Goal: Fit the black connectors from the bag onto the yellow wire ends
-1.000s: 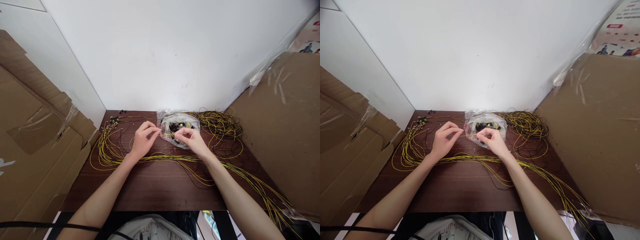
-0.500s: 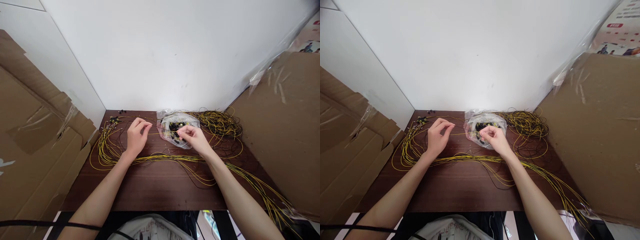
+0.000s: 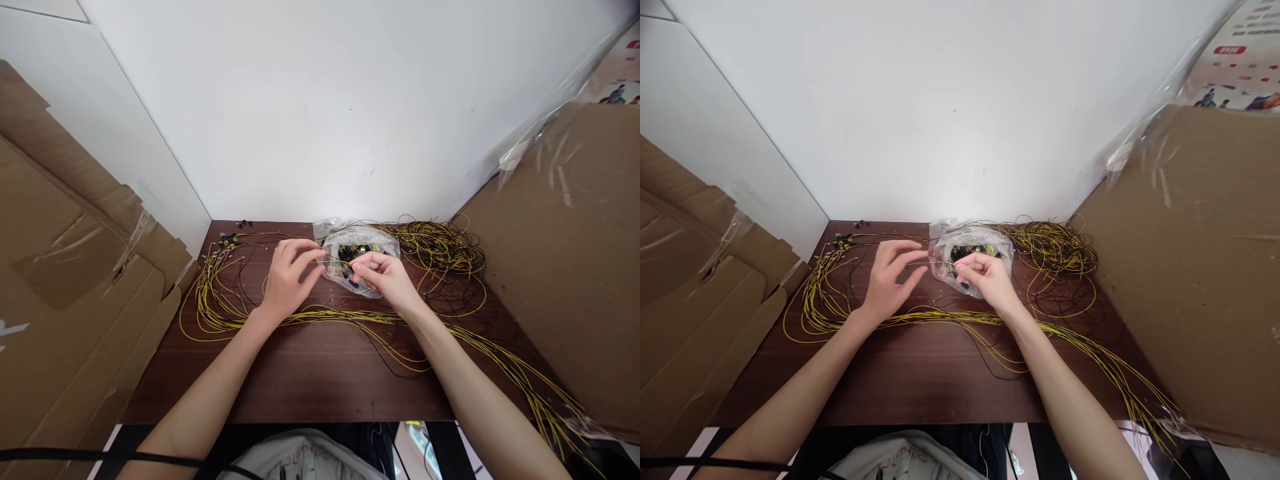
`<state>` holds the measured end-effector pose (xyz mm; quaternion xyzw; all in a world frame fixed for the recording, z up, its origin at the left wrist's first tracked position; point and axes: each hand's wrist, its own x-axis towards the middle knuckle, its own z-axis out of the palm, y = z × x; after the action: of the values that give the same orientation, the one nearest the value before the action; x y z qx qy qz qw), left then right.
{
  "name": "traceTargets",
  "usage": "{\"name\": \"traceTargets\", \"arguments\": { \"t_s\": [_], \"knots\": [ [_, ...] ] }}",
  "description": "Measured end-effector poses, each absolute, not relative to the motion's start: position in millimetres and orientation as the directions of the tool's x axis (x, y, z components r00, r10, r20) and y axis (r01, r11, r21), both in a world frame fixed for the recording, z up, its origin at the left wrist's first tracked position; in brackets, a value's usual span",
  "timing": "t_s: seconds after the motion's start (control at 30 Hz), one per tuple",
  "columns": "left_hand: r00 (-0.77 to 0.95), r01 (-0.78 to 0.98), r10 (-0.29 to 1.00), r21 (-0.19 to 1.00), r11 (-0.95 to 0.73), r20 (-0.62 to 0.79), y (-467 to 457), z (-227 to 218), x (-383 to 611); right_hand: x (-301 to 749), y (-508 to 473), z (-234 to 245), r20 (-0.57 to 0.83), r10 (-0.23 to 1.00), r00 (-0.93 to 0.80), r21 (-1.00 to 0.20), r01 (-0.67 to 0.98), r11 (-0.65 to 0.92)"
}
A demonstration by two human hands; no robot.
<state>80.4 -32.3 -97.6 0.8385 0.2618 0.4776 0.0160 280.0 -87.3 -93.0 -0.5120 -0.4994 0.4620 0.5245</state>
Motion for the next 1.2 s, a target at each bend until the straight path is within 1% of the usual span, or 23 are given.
{"name": "traceTargets", "arguments": {
  "t_s": [0.13,0.23,0.37,0.5,0.7,0.83,1.03,1.1,1.2],
  "knots": [
    [0.497,0.384,0.384,0.200,-0.902,0.778,-40,-103,87,276,-88,-96,0.024,1.000,0.014,-0.998,-0.064,0.025],
    [0.512,0.390,0.392,0.199,-0.899,0.765,-43,-107,90,271,-88,-99,-0.012,0.999,-0.038,-0.991,-0.131,-0.017],
    [0.479,0.411,0.411,0.216,-0.886,0.776,-47,-107,93,265,-88,-101,-0.035,0.996,-0.084,-0.981,-0.189,-0.050],
    [0.482,0.418,0.413,0.212,-0.884,0.772,-49,-104,94,265,-88,-102,-0.028,0.996,-0.081,-0.977,-0.211,-0.044],
    [0.524,0.378,0.377,0.188,-0.906,0.763,-49,-102,94,265,-87,-102,-0.025,0.998,-0.059,-0.978,-0.206,-0.037],
    [0.544,0.388,0.429,0.236,-0.891,0.721,-49,-102,94,265,-87,-101,-0.027,1.000,-0.014,-0.979,-0.200,-0.029],
    [0.505,0.345,0.511,0.379,-0.858,0.696,-47,-105,94,267,-86,-99,-0.002,0.999,0.043,-0.986,-0.165,0.005],
    [0.517,0.329,0.518,0.400,-0.855,0.682,-45,-106,94,267,-86,-99,0.003,0.999,0.050,-0.990,-0.143,0.010],
    [0.528,0.326,0.512,0.394,-0.859,0.678,-43,-107,93,266,-86,-99,0.009,0.999,0.050,-0.994,-0.112,0.014]
  ]
}}
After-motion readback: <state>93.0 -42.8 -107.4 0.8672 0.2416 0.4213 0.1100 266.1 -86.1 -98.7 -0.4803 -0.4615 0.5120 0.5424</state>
